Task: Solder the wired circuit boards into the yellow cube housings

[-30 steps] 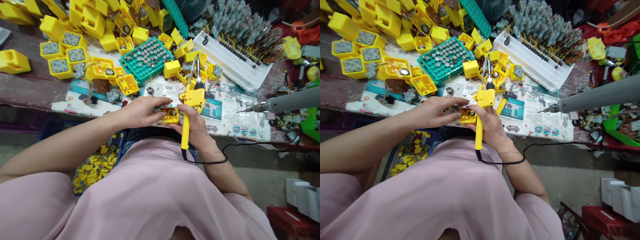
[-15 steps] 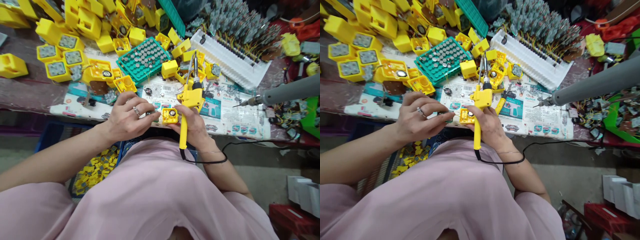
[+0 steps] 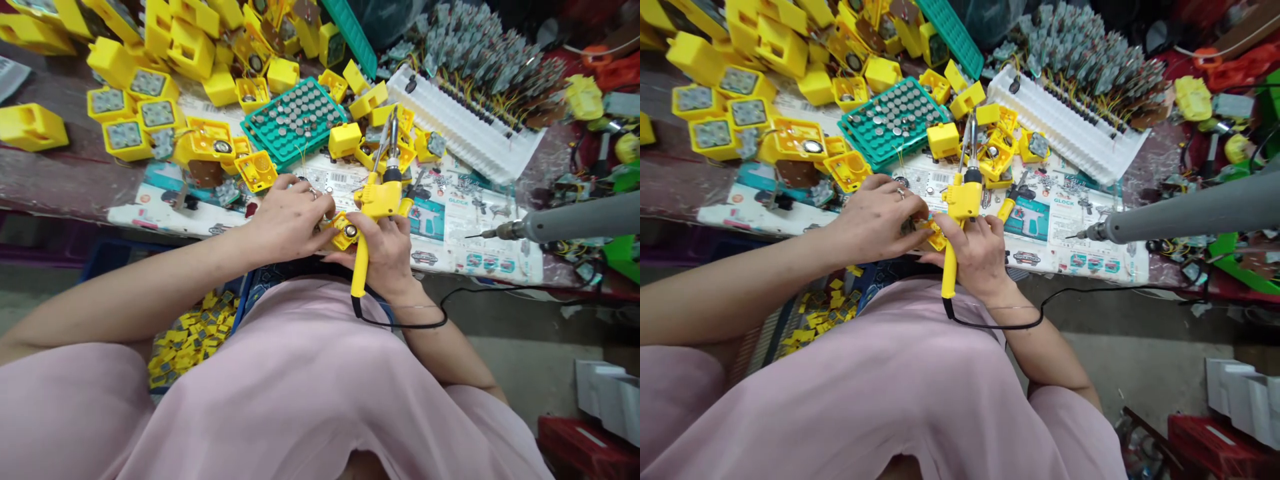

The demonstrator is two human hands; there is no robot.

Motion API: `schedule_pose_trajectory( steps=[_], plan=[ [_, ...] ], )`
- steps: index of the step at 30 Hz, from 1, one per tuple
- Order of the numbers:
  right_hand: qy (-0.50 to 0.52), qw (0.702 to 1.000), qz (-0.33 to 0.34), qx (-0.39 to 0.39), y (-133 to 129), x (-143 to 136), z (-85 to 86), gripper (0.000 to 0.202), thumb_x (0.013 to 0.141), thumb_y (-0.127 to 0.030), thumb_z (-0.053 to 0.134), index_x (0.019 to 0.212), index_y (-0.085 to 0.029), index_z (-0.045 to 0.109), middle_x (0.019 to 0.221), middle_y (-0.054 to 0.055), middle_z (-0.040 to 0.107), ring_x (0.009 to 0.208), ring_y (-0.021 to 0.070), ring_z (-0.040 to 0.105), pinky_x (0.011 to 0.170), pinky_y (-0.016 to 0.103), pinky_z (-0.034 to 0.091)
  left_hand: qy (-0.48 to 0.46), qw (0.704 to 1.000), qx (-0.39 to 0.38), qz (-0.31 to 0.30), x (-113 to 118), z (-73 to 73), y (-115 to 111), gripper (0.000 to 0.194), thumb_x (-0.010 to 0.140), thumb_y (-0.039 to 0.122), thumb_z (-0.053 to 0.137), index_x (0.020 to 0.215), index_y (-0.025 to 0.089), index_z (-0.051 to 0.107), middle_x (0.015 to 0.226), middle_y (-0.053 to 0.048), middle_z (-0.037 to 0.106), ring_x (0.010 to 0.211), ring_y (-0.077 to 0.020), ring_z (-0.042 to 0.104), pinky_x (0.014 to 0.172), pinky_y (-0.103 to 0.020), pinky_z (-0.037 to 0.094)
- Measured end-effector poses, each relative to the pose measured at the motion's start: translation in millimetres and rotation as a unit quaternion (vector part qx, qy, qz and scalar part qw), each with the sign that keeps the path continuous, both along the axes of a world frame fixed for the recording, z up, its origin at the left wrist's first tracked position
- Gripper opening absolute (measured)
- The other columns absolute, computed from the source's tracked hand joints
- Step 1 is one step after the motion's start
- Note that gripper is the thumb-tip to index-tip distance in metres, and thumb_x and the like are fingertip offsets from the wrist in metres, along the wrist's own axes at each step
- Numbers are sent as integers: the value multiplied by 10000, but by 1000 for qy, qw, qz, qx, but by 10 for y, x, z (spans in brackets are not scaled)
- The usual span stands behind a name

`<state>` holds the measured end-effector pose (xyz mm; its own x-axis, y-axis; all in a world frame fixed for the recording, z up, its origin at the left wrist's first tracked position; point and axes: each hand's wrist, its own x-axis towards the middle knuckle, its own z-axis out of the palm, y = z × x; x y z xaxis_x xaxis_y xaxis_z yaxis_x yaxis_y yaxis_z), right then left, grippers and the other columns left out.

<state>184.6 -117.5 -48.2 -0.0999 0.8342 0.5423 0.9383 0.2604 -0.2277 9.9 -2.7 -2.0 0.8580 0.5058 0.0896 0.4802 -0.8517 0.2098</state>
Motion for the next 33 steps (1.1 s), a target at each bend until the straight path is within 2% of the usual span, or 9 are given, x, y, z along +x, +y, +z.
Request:
schedule_pose_trajectory(
  steps=[3, 6, 10, 14, 16, 19, 25, 30, 33],
  plan=[
    [13, 999, 47, -16, 7, 46, 108, 515, 898, -548, 643, 1282, -245, 482, 1041, 77, 692, 959, 270, 660, 854, 414, 498, 41, 998, -29, -33, 71, 54, 98, 252, 863, 374, 544, 907, 185, 705, 768, -79, 718, 866, -281, 672, 939, -496, 467],
    [63, 991, 108, -36, 31, 99, 207, 433, 937, -373, 605, 1303, -212, 439, 1123, 91, 675, 1006, 254, 664, 852, 403, 553, 63, 995, -51, -55, 97, 104, 156, 233, 869, 342, 552, 939, 186, 710, 767, -56, 713, 840, -255, 678, 894, -437, 478],
    [135, 973, 165, -83, 64, 111, 219, 491, 934, -268, 575, 1373, -225, 359, 1262, 89, 625, 1067, 219, 670, 891, 384, 587, 48, 994, -4, -96, 76, 110, 157, 223, 932, 274, 487, 920, 214, 702, 831, -45, 725, 842, -227, 669, 812, -386, 481],
    [127, 982, 124, -70, 74, 61, 135, 517, 938, -332, 625, 1381, -257, 368, 1259, 80, 639, 996, 219, 689, 862, 394, 592, 10, 987, 106, -119, 21, 76, 129, 303, 995, 245, 391, 900, 216, 677, 834, -49, 716, 861, -212, 646, 816, -392, 477],
    [125, 985, 108, -52, 76, 34, 102, 528, 932, -379, 643, 1375, -255, 385, 1238, 82, 650, 974, 224, 689, 842, 386, 590, 1, 986, 128, -110, 4, 63, 123, 296, 998, 244, 385, 913, 220, 668, 809, -43, 702, 848, -203, 637, 820, -389, 476],
    [130, 986, 94, -56, 92, 11, 93, 544, 922, -421, 647, 1371, -247, 394, 1211, 85, 657, 1011, 244, 676, 889, 410, 572, -9, 986, 118, -114, -12, 57, 126, 285, 986, 228, 390, 891, 233, 659, 810, -28, 707, 836, -193, 643, 825, -385, 479],
    [117, 984, 125, -44, 125, -33, 126, 476, 957, -303, 559, 1386, -244, 362, 1180, 68, 674, 985, 209, 675, 881, 348, 542, -51, 982, 130, -126, -62, 59, 96, 324, 973, 177, 378, 806, 211, 653, 800, -19, 730, 765, -174, 660, 862, -385, 490],
    [-2, 999, -2, 44, 98, -123, 20, 393, 958, -422, 594, 1293, -264, 465, 925, 54, 689, 822, 237, 662, 763, 358, 500, -47, 992, 88, -75, -26, 45, 45, 288, 954, 295, 448, 809, 200, 677, 746, -52, 705, 750, -212, 660, 908, -454, 490],
    [-10, 998, -33, 43, 78, -135, -44, 450, 934, -476, 623, 1320, -283, 499, 891, 56, 680, 803, 243, 654, 764, 357, 497, -21, 996, 75, -52, 32, 15, 55, 326, 948, 357, 465, 777, 194, 690, 755, -73, 707, 782, -240, 660, 934, -502, 486]
  ],
)
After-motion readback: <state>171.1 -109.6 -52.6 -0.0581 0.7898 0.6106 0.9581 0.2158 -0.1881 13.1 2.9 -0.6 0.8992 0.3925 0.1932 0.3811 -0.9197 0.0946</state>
